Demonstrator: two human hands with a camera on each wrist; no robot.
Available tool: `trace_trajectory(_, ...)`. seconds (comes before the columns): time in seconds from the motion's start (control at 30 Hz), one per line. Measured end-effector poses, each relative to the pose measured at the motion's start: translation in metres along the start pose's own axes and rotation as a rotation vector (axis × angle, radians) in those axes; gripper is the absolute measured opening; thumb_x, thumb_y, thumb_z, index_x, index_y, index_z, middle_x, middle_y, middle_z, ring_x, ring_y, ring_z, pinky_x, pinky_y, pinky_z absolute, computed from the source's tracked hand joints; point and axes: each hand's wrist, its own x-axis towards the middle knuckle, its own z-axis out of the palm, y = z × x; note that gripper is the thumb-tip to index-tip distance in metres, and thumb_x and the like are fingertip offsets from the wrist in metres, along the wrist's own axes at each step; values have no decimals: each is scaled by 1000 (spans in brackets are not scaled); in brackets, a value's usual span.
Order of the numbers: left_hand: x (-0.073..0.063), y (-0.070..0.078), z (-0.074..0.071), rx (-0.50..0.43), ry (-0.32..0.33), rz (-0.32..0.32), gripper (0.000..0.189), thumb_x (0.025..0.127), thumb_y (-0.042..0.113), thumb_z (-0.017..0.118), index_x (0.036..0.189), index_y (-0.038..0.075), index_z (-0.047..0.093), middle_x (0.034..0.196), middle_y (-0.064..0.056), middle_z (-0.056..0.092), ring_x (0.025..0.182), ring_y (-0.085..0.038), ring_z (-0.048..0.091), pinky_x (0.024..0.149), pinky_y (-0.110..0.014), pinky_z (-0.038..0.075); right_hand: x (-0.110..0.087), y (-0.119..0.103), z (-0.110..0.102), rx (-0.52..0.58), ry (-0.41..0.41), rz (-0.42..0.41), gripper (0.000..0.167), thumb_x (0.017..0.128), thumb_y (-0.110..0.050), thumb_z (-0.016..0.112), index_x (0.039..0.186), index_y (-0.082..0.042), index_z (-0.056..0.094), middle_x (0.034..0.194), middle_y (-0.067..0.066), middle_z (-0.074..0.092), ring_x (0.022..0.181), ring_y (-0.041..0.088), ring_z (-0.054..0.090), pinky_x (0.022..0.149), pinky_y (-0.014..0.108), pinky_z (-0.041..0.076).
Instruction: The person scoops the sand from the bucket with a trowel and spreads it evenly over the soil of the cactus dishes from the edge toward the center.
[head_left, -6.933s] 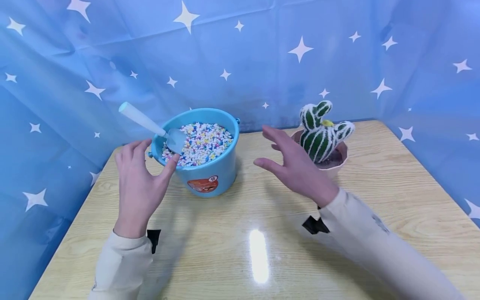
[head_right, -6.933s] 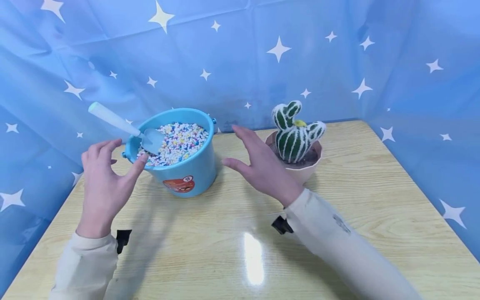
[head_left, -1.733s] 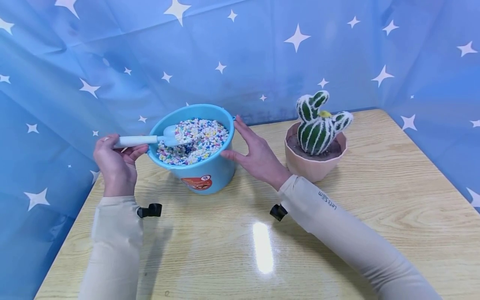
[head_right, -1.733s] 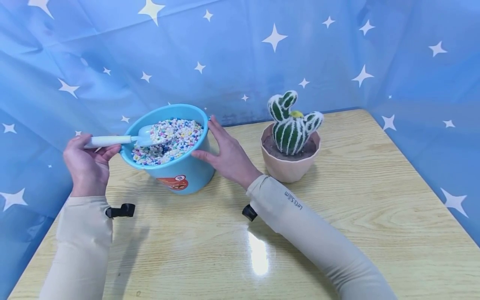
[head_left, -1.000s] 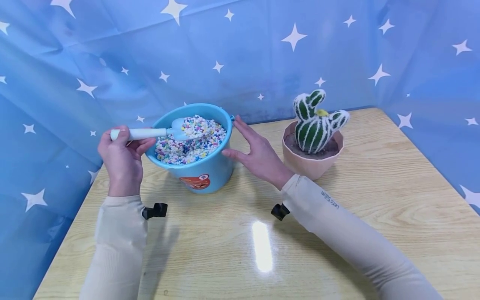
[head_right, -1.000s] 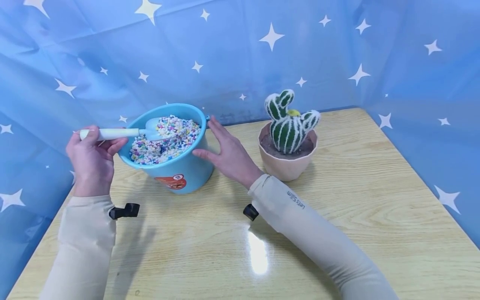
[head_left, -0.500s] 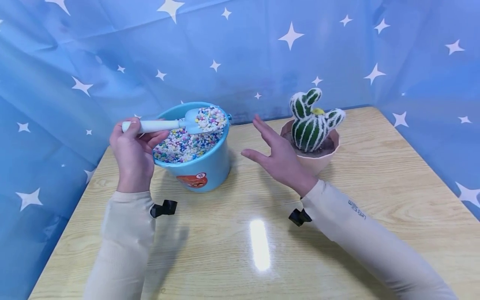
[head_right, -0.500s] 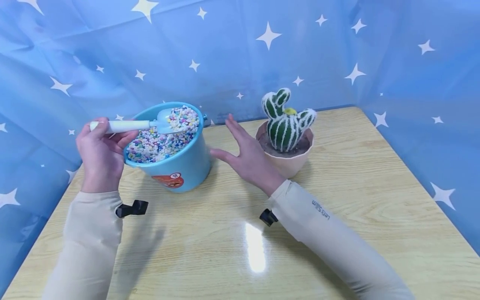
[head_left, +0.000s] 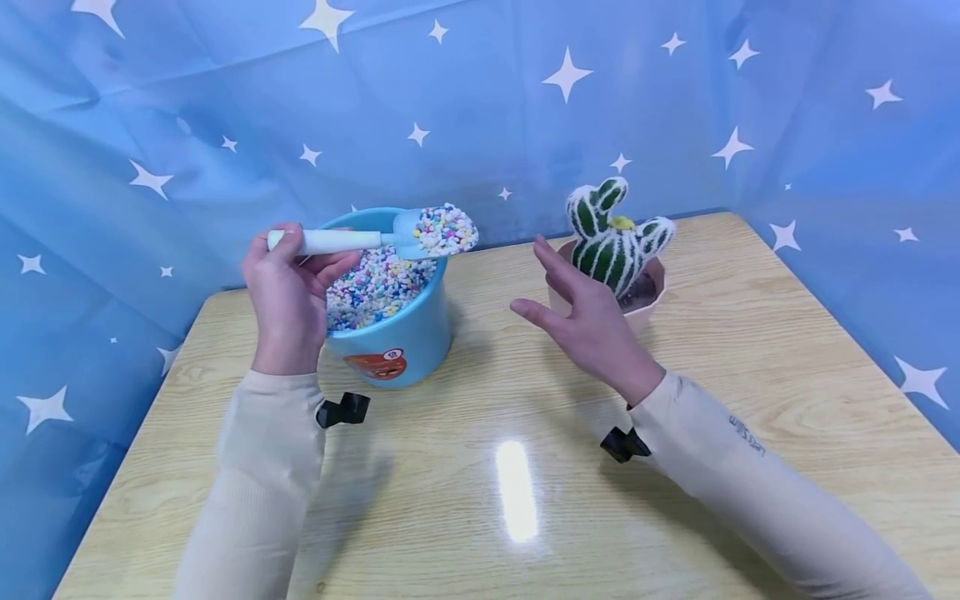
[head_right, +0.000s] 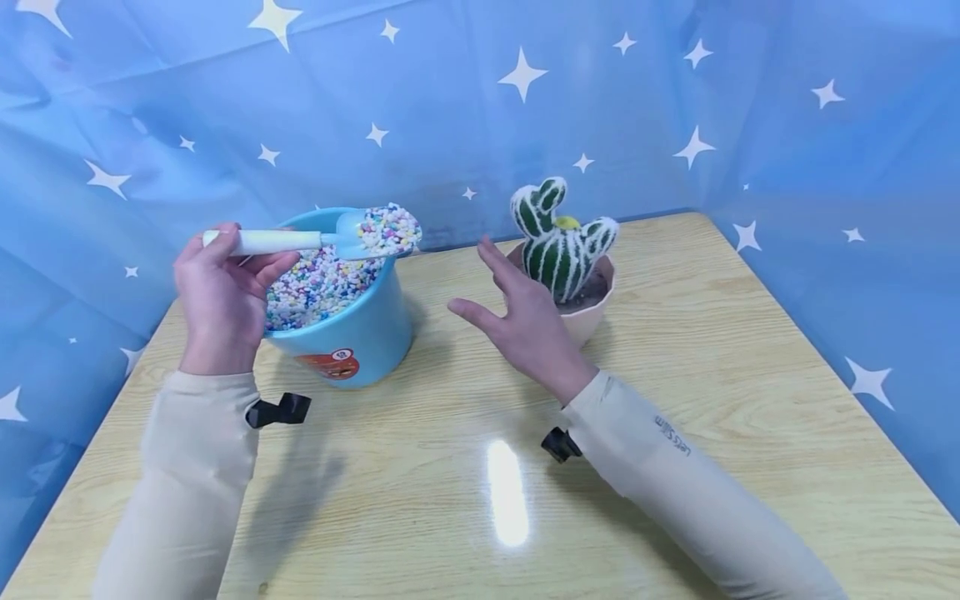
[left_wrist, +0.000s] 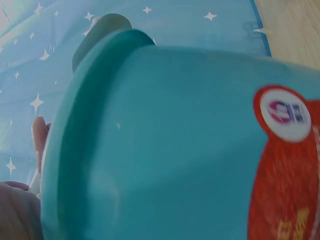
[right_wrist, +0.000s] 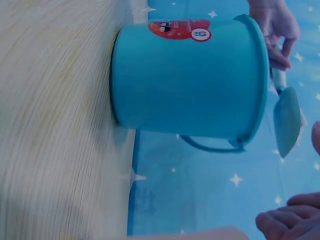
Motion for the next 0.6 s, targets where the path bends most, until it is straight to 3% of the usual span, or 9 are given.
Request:
trace_trajectory(0.13, -1, -4, 9, -8, -27, -13, 10, 106, 8, 41, 102, -2, 40, 99, -26, 56, 62, -33, 70, 64, -40, 63, -10, 3, -13, -10, 20, 46, 74, 94, -42, 67, 154, -22, 29, 157, -6, 27, 139, 18, 34, 111, 41, 40)
trace_trajectory(0.3, -4, -10, 19, 14, -64, -35, 10, 106, 9, 41, 103, 0, 40, 101, -27, 57, 64, -32, 70, 67, -41, 63, -27, 6, -31, -2, 60, 67, 70, 94, -32, 70, 153, -17, 35, 156, -2, 32, 137, 25, 39, 106, 43, 44)
trace_trajectory(0.47, -6, -17, 29, 58, -107, -66, 10, 106, 11, 42, 104, 1, 40, 103, -28, 58, 64, -29, 70, 70, -41, 63, -44, 10, -49, -58, 164, 22, 61, 93, -18, 72, 147, -11, 45, 149, 5, 43, 131, 30, 48, 103, 33, 47)
trace_trajectory(0.6, -7, -21, 33, 67, -128, -79, 11, 106, 11, 42, 105, 1, 40, 100, -27, 61, 63, -28, 70, 69, -40, 63, -52, 14, -62, -97, 247, -15, 52, 94, -15, 69, 143, -13, 52, 142, 6, 52, 125, 27, 54, 100, 22, 48)
